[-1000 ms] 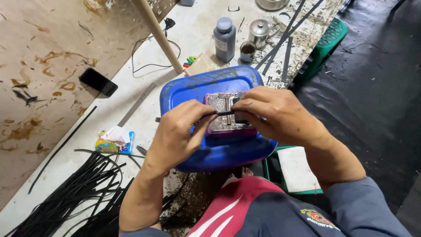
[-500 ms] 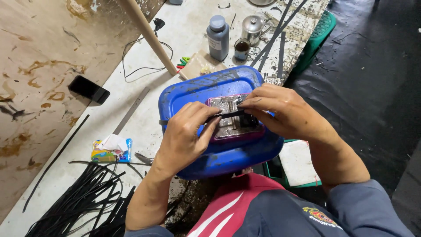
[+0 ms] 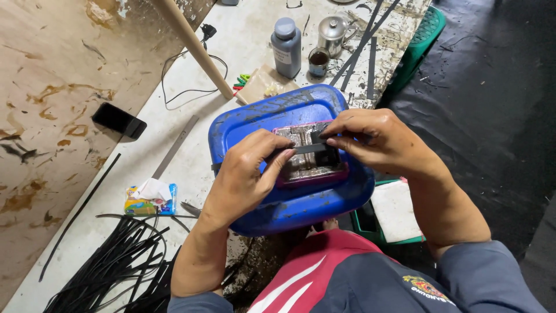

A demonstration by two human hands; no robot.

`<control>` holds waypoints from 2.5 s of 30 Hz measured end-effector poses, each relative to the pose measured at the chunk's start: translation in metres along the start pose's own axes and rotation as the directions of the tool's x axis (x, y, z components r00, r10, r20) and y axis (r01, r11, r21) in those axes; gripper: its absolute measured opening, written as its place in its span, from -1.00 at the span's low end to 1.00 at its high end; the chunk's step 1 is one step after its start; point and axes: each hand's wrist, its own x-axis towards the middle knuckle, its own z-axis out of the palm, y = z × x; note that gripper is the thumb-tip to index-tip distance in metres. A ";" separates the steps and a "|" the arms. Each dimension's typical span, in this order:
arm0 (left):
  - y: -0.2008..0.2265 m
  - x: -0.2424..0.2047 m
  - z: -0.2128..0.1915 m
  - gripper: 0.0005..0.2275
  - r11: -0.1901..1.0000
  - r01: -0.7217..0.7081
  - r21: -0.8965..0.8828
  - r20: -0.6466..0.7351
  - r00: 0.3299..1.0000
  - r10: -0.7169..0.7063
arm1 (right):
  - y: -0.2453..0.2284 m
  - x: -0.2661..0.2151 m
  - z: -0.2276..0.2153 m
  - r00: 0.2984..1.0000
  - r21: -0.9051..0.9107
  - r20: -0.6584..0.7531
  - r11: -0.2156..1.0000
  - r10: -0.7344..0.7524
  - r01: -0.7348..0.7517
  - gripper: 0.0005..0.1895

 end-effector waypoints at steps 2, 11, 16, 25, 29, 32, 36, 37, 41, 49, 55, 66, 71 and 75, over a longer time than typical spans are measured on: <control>-0.001 0.000 0.000 -0.92 1.000 -0.001 0.005 -0.002 1.000 0.001 | 0.001 0.000 -0.001 1.000 0.007 0.003 1.000 0.011 -0.011 -0.89; -0.004 -0.005 0.008 -0.96 0.981 -0.060 0.184 -0.059 0.996 0.072 | 0.020 -0.005 0.012 0.980 -0.214 -0.013 0.958 -0.197 0.190 -0.91; -0.008 -0.010 0.012 -0.98 0.958 -0.082 0.276 -0.100 0.988 0.114 | 0.023 -0.006 0.016 0.962 -0.288 -0.006 0.921 -0.274 0.261 -0.92; -0.011 -0.013 0.012 -0.96 0.948 -0.080 0.309 -0.102 0.988 0.117 | 0.026 -0.008 0.018 0.936 -0.376 -0.012 0.869 -0.351 0.321 -0.91; -0.013 -0.014 0.013 -0.96 0.943 -0.088 0.321 -0.098 0.987 0.126 | 0.031 -0.011 0.022 0.934 -0.409 -0.021 0.855 -0.357 0.318 -0.91; -0.014 -0.014 0.013 -0.96 0.939 -0.094 0.331 -0.091 0.987 0.131 | 0.030 -0.012 0.022 0.932 -0.416 -0.028 0.852 -0.361 0.318 -0.89; -0.014 -0.012 0.015 -0.95 0.927 -0.121 0.356 -0.066 0.986 0.155 | 0.025 -0.015 0.020 0.940 -0.420 -0.036 0.859 -0.339 0.293 -0.88; -0.014 -0.010 0.017 -0.95 0.927 -0.124 0.354 -0.066 0.985 0.157 | 0.024 -0.017 0.018 0.940 -0.423 -0.036 0.858 -0.338 0.292 -0.88; -0.016 -0.004 0.026 -0.96 0.913 -0.179 0.367 -0.047 0.977 0.210 | 0.024 -0.024 0.009 0.953 -0.461 -0.033 0.850 -0.301 0.253 -0.88; -0.026 0.000 0.040 -0.95 0.876 -0.218 0.429 -0.016 0.968 0.249 | 0.020 -0.024 0.005 0.958 -0.507 -0.033 0.831 -0.284 0.229 -0.87; -0.027 0.001 0.042 -0.95 0.863 -0.225 0.452 0.003 0.968 0.251 | 0.024 -0.020 0.013 0.939 -0.549 0.003 0.784 -0.344 0.289 -0.87; -0.033 -0.002 0.043 -0.92 0.851 -0.230 0.471 0.032 0.969 0.245 | 0.024 -0.026 0.005 0.942 -0.593 -0.025 0.763 -0.334 0.255 -0.86; -0.034 -0.002 0.045 -0.92 0.840 -0.238 0.487 0.027 0.966 0.259 | 0.026 -0.026 0.009 0.935 -0.609 0.011 0.739 -0.355 0.288 -0.86; -0.034 -0.003 0.042 -0.91 0.853 -0.232 0.468 0.021 0.968 0.252 | 0.029 -0.033 -0.003 0.941 -0.647 -0.004 0.718 -0.339 0.256 -0.86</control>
